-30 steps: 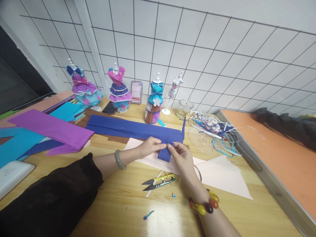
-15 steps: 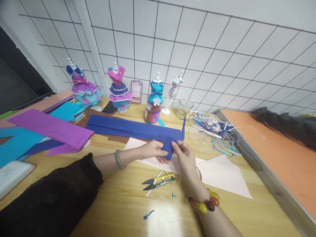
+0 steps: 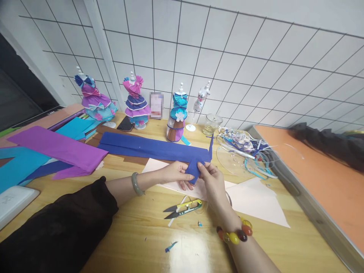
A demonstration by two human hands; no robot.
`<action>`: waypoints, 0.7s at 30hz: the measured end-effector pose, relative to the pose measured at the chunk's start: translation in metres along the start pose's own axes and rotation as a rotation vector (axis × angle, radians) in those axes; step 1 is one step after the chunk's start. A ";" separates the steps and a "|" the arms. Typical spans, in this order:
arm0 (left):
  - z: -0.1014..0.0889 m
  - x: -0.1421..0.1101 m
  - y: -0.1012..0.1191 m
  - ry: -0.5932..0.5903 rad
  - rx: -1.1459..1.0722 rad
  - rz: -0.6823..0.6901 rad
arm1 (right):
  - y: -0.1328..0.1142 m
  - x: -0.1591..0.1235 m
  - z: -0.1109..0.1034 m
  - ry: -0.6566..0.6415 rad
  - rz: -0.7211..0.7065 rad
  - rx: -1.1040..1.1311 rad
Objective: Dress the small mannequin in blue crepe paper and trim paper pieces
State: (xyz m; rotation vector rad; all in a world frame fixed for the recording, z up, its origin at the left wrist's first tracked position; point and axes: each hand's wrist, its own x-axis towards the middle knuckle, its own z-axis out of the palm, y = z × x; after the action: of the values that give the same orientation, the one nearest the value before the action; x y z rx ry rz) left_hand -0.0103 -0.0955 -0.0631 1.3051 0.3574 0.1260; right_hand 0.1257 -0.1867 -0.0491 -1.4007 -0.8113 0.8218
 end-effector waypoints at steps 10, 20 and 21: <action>0.000 -0.003 0.004 -0.031 -0.046 0.019 | -0.006 -0.003 0.000 -0.196 0.132 0.085; 0.002 0.001 -0.002 -0.068 -0.001 0.060 | -0.003 -0.001 -0.002 -0.123 0.163 0.153; 0.002 0.001 -0.003 -0.064 0.009 0.058 | -0.004 -0.001 -0.001 -0.127 0.169 0.159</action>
State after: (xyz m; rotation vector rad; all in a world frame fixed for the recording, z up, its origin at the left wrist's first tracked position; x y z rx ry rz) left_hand -0.0089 -0.0975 -0.0655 1.3253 0.2660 0.1312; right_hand 0.1264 -0.1881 -0.0452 -1.2978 -0.7138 1.0910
